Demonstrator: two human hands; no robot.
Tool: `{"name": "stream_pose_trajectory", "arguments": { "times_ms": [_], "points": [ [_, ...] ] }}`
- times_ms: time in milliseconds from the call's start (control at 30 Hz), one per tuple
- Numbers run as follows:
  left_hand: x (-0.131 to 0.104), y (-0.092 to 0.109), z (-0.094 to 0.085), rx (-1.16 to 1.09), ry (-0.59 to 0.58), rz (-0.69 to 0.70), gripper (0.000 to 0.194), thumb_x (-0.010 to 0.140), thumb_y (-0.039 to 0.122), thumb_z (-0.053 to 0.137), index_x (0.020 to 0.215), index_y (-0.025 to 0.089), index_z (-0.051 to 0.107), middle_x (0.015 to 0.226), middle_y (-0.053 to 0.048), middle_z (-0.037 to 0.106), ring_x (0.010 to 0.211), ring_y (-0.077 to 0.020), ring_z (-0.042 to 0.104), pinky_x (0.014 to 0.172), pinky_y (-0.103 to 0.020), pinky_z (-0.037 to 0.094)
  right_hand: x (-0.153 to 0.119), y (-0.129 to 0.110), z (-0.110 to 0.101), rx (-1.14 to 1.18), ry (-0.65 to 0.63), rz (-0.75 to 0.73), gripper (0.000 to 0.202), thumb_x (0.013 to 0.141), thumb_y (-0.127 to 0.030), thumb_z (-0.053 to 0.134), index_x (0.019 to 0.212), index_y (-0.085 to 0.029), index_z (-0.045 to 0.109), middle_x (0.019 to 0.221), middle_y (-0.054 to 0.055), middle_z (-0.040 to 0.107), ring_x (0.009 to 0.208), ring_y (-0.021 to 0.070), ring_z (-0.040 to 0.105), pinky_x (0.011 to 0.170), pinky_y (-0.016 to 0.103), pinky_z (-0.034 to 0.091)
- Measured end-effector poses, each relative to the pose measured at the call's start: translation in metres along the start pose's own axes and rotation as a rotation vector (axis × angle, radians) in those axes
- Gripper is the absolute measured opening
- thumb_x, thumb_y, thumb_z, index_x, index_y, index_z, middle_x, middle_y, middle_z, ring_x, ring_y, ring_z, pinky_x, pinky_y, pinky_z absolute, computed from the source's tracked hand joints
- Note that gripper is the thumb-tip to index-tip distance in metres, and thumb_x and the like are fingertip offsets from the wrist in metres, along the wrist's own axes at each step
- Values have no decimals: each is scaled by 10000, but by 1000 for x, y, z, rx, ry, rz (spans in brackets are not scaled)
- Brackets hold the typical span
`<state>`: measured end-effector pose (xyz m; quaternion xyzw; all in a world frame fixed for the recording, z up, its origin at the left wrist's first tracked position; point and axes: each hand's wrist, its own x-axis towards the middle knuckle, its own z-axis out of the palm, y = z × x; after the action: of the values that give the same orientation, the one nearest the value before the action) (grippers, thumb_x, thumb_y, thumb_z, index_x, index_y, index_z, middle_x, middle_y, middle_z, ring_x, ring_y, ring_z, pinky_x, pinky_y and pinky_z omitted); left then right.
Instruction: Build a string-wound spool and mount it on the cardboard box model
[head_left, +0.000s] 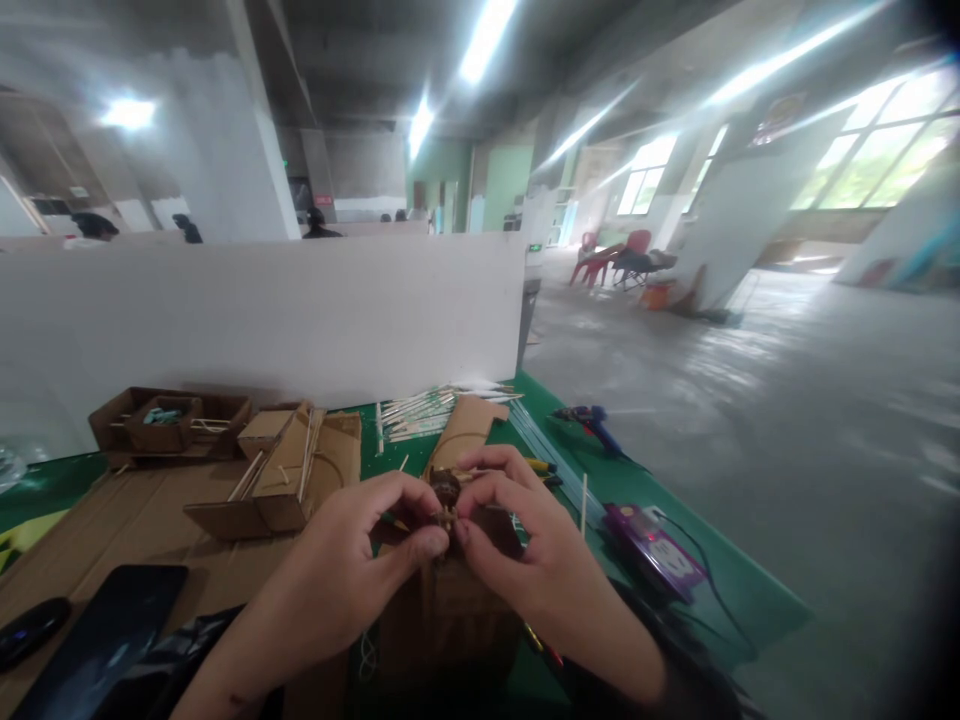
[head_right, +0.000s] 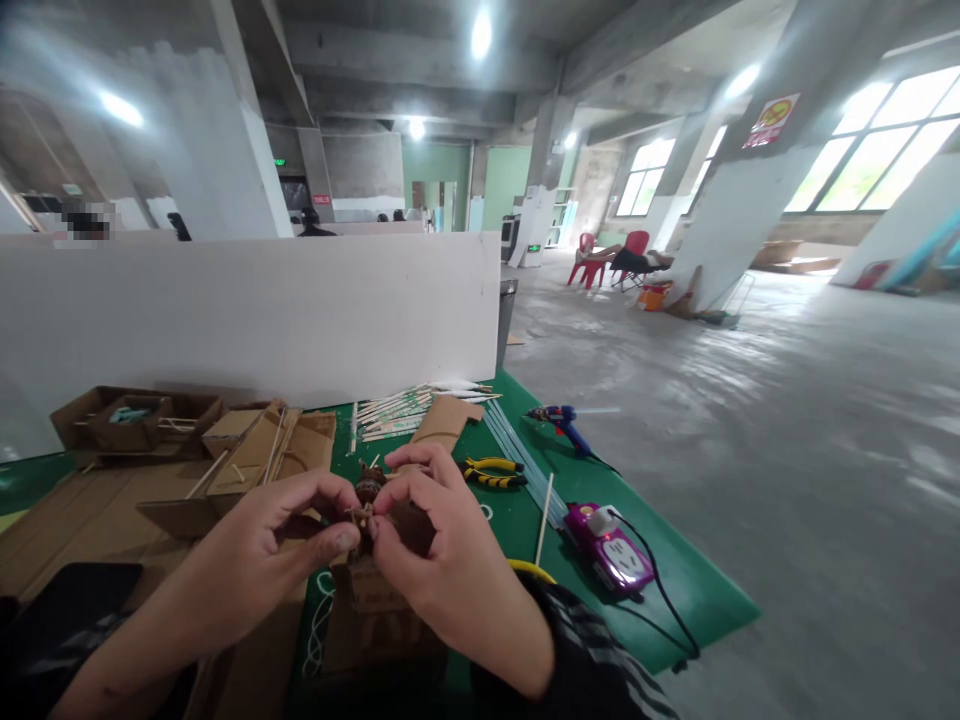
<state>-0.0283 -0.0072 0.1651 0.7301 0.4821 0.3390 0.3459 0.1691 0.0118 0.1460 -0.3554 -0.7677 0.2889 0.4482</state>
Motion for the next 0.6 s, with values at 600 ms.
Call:
{"name": "stream_pose_trajectory", "arguments": {
  "times_ms": [600],
  "points": [
    [-7, 2, -7, 33, -51, 23, 155, 855, 322, 684, 932, 265, 563, 891, 34, 644, 833, -156, 635, 768, -270, 529, -6, -12, -7, 138, -226, 104, 508, 842, -148, 597, 1282, -257, 367, 1043, 35, 658, 963, 189, 677, 888, 347, 564]
  ]
}}
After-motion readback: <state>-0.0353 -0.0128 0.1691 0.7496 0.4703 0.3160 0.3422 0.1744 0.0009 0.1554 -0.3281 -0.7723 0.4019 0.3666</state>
